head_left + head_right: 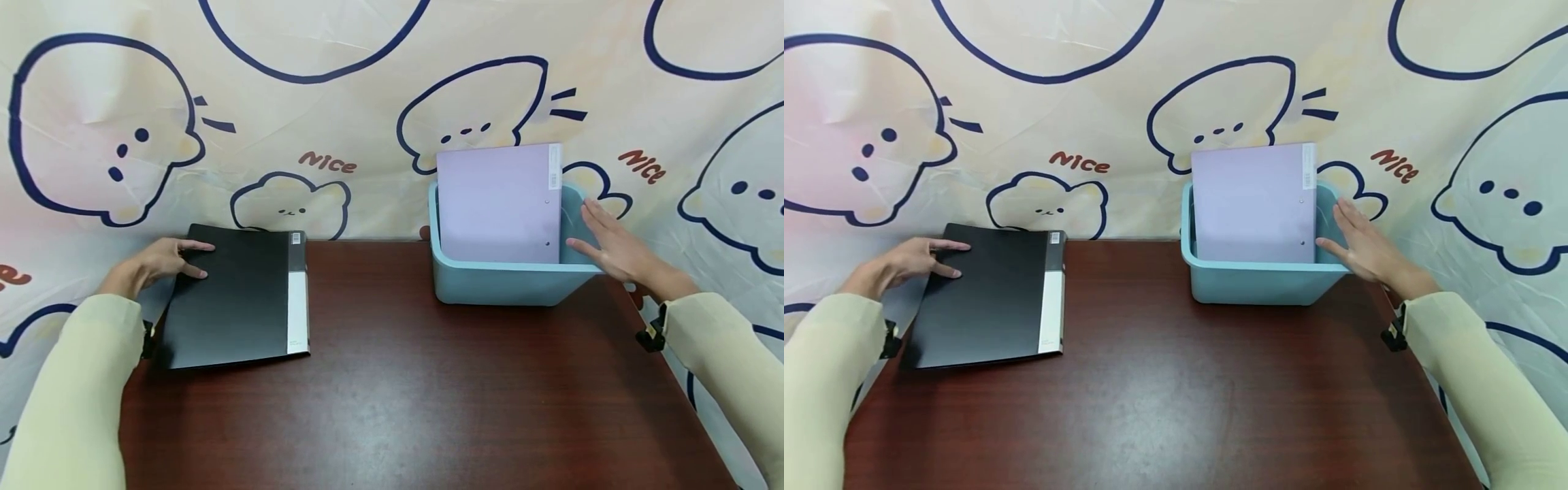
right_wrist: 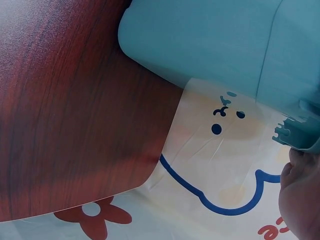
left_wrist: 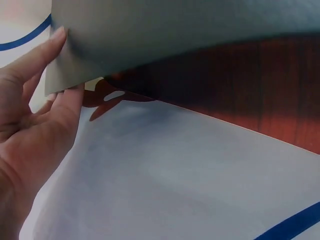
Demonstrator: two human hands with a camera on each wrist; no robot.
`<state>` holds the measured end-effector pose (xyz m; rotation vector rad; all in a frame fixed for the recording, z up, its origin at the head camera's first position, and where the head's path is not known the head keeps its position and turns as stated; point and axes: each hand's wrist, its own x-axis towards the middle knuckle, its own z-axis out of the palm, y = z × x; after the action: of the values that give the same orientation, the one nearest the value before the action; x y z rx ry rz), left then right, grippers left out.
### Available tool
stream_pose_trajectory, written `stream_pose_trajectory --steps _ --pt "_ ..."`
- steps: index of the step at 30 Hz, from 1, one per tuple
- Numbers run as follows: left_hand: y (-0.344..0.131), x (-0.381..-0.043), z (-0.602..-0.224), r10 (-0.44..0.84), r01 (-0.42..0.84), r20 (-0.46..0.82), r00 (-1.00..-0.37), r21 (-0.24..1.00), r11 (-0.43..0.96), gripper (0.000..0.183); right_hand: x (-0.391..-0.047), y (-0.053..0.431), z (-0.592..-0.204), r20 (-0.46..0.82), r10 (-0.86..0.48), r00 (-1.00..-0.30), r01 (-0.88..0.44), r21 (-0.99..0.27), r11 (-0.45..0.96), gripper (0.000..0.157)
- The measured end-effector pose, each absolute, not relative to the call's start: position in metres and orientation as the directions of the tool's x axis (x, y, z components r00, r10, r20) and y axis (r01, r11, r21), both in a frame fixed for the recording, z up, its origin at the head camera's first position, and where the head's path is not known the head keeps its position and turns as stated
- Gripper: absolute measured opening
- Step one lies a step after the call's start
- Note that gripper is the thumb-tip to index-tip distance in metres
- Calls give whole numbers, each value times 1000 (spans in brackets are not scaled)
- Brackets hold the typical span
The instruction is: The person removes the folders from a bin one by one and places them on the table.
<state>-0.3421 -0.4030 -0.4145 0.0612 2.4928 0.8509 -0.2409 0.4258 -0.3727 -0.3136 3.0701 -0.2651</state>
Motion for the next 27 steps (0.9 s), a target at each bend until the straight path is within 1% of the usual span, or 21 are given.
stream_pose_trajectory --steps 4,6,12,16,19,27 --pt "-404 -340 -419 236 -64 -430 -872 577 814 96 -241 426 -372 -20 -207 -978 -201 -170 965 84" --pt "-405 -340 -422 246 -40 -409 -879 576 816 100 -241 426 -372 -19 -208 -978 -203 -165 965 84" --pt "-407 -338 -429 248 15 -339 -908 564 826 102 -243 426 -373 -20 -211 -977 -206 -159 966 85" --pt "-408 -339 -433 248 55 -311 -917 520 852 102 -242 426 -374 -5 -212 -977 -208 -152 966 85" --pt "-411 -339 -436 241 48 -315 -918 515 856 103 -242 427 -375 -3 -212 -977 -209 -155 966 85" --pt "-416 -343 -443 244 9 -342 -908 565 825 105 -241 426 -374 0 -213 -977 -210 -164 964 84"
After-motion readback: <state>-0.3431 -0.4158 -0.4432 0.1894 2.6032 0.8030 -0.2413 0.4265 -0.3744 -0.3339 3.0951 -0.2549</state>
